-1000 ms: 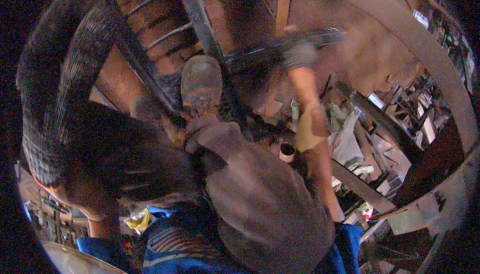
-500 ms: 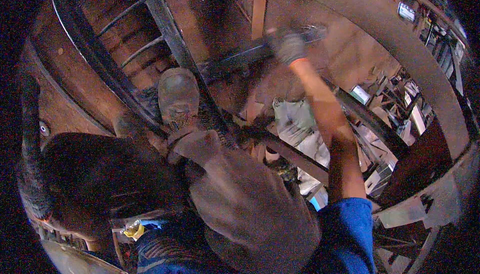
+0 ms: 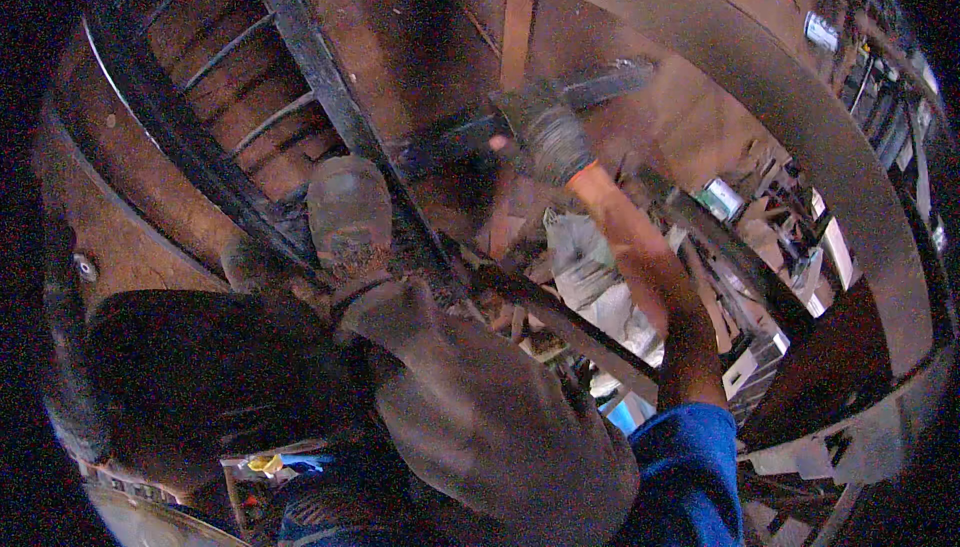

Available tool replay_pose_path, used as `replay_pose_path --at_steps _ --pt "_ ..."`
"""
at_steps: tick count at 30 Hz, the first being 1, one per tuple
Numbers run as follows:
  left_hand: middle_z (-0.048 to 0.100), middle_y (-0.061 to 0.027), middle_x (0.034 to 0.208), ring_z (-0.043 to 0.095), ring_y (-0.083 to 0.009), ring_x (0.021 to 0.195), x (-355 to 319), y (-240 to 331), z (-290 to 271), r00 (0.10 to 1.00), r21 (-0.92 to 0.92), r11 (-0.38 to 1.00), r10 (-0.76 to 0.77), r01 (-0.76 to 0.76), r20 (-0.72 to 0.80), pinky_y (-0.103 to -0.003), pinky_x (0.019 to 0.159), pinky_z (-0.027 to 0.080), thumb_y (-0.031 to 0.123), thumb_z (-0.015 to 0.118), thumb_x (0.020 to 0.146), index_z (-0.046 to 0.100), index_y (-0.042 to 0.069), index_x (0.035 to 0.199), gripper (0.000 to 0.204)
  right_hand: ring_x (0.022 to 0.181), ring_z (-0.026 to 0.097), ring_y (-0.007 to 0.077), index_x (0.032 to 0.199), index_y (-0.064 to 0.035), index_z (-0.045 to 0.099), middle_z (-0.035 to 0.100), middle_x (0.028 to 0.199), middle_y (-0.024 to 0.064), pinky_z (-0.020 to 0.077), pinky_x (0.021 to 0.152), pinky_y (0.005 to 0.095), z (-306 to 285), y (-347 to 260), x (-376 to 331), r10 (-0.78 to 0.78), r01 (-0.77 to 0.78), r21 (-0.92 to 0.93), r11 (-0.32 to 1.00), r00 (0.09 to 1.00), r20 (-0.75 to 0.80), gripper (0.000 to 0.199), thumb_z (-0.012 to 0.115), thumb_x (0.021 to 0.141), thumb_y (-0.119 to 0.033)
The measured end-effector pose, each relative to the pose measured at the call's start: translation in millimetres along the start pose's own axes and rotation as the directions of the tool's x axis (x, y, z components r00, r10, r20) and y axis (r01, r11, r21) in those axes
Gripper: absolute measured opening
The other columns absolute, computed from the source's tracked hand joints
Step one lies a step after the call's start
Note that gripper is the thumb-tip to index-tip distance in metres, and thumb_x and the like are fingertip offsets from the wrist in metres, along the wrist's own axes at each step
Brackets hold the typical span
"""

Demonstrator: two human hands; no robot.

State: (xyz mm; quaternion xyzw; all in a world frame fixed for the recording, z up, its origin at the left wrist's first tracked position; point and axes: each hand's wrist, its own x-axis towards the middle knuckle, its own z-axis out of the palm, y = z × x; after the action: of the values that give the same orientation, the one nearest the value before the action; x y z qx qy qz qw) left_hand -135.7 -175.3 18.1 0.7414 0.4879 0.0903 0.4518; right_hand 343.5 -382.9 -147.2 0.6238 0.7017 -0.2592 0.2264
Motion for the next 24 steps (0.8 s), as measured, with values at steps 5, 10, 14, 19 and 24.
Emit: replay_pose_path --at_steps 5,10,14,19,24 --pt "0.066 -0.008 0.084 0.061 -0.0199 0.075 10 2 -14 1.0 0.039 0.999 0.013 -0.012 -0.01 -0.035 0.071 0.051 0.025 0.066 0.096 0.067 0.001 0.101 0.025 0.127 0.049 0.0416 0.124 -0.0034 0.063 0.058 0.132 0.0224 0.0343 0.112 0.0484 41 128 -13 0.37 -0.369 0.087 0.925 0.831 -0.416 0.053 0.053 0.096 -0.047" --pt "0.066 -0.0083 0.084 0.062 -0.0203 0.076 22 1 -17 0.999 0.054 0.998 0.044 -0.044 -0.015 -0.035 0.071 0.051 0.025 0.066 0.096 0.067 0.001 0.102 0.025 0.148 0.026 0.0372 0.143 -0.0015 0.047 0.033 0.158 0.0206 0.0205 0.122 0.0457 94 159 1 0.727 -0.682 0.278 0.676 0.558 -0.399 0.06 0.048 0.1 -0.043" --pt "0.066 -0.0086 0.084 0.062 -0.0206 0.076 16 10 -10 0.999 0.066 0.997 0.032 -0.032 0.008 -0.035 0.071 0.051 0.025 0.067 0.096 0.067 0.001 0.102 0.025 0.152 0.02 0.0308 0.148 -0.0017 0.041 0.025 0.163 0.0158 0.0177 0.124 0.0424 129 120 45 0.941 -0.802 0.499 0.33 0.237 -0.241 0.061 0.052 0.099 -0.036" --pt "0.066 -0.0089 0.085 0.062 -0.0211 0.076 16 18 -12 0.999 0.064 0.998 0.025 -0.027 0.031 -0.035 0.071 0.051 0.025 0.067 0.095 0.067 0.001 0.102 0.025 0.132 0.048 0.0298 0.141 -0.0062 0.05 0.05 0.145 0.0137 0.0386 0.108 0.0438 112 98 40 0.925 -0.417 0.827 0.377 0.113 -0.364 0.054 0.055 0.095 -0.034" --pt "0.066 -0.0092 0.085 0.062 -0.0215 0.076 18 18 -11 0.999 0.051 0.998 0.022 -0.023 0.037 -0.035 0.072 0.052 0.025 0.067 0.095 0.067 0.001 0.103 0.025 0.103 0.064 0.0275 0.14 -0.0086 0.05 0.062 0.126 0.0089 0.0537 0.086 0.0447 95 180 19 0.93 -0.604 0.775 0.188 0.364 0.057 0.055 0.057 0.093 -0.039"
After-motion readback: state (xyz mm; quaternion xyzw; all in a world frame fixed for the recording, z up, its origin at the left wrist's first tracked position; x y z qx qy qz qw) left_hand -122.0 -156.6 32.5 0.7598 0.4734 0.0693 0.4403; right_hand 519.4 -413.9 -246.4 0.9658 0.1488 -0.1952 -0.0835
